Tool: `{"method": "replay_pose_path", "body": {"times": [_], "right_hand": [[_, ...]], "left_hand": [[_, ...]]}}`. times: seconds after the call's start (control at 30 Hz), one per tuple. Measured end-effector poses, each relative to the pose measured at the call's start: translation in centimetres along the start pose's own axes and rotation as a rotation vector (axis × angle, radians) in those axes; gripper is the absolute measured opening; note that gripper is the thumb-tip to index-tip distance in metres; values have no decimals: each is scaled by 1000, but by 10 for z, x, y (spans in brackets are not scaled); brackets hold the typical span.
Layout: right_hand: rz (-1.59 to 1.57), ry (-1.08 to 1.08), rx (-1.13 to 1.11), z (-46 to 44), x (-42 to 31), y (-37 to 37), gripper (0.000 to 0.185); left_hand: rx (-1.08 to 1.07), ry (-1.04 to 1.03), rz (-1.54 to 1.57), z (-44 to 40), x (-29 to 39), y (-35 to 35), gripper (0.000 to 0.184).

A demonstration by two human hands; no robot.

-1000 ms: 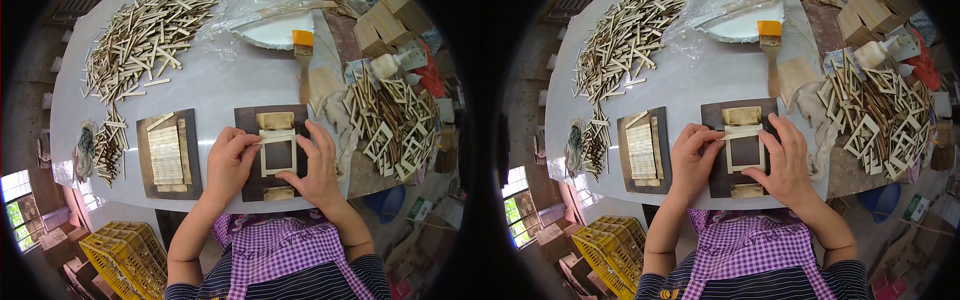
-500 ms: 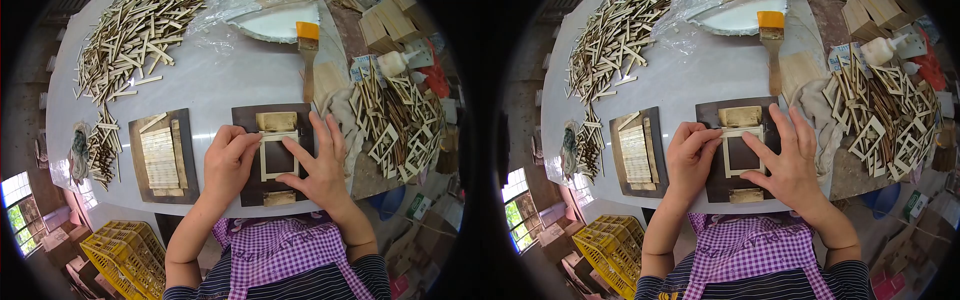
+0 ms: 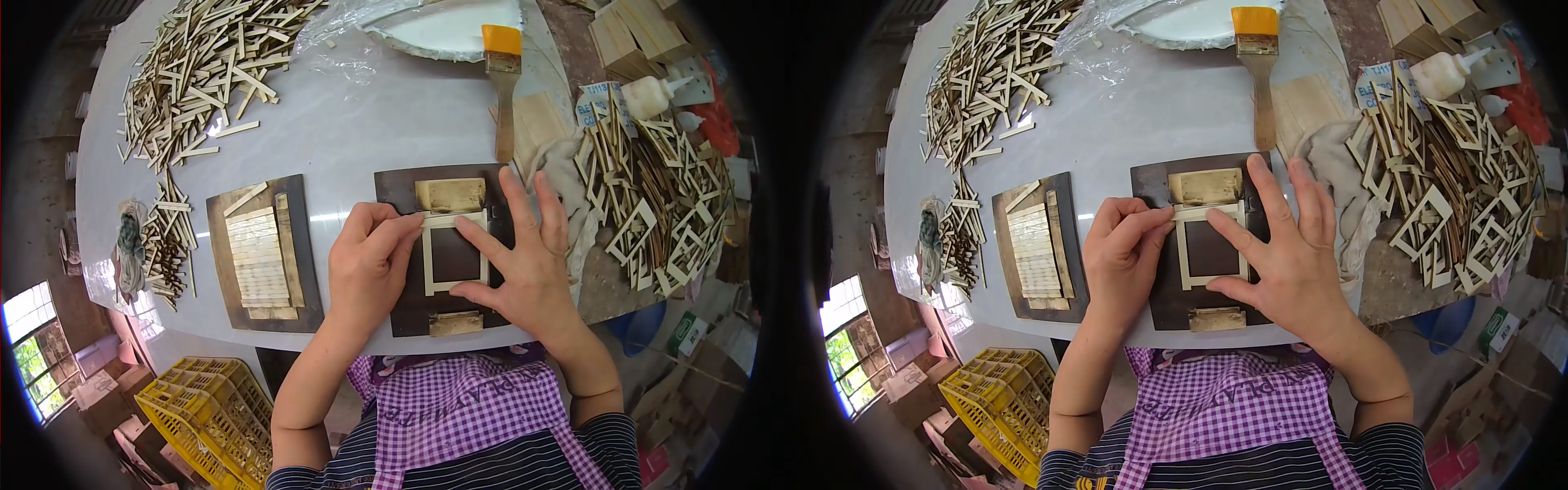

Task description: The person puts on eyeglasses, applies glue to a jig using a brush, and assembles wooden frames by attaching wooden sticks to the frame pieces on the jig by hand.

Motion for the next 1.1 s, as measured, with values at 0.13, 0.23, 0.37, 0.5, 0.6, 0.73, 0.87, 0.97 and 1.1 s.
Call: {"method": "replay_pose_path", "body": {"times": [0.13, 0.23, 0.37, 0.5, 0.6, 0.73, 0.87, 0.97, 1.1], "right_hand": [[31, -16, -43, -3, 0, -1, 75], [32, -23, -83, -6, 1, -2, 74], [30, -41, -106, -7, 4, -2, 75], [27, -53, -90, -6, 6, -2, 75], [37, -63, -67, -2, 8, -1, 76], [65, -80, -22, 3, 9, -1, 77], [72, -101, 12, 8, 12, -2, 77], [64, -92, 20, 8, 11, -5, 77], [75, -45, 65, 10, 9, -2, 78]], "left_hand": [[16, 12, -33, 0, -1, -1, 20], [75, -13, -102, -2, 2, 1, 17], [44, 37, -63, 1, -4, 0, 21], [-82, 357, 211, 11, -19, 4, 28], [-115, 424, 398, 20, -21, 3, 31], [-137, 471, 566, 23, -15, -4, 32], [-150, 474, 592, 26, -10, -7, 35], [-164, 341, 359, 24, 0, -2, 39], [-193, 17, -237, 24, 37, -9, 48]]}}
Point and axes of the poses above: each hand's wrist, its own z-axis away from the middle knuckle, its own y-axis out of the back of the hand, x = y × z, the point moved 8 cm from there along -z, towards the middle knuckle, and after that the axes turned 14 degrees about -z, right-handed, at the moved point
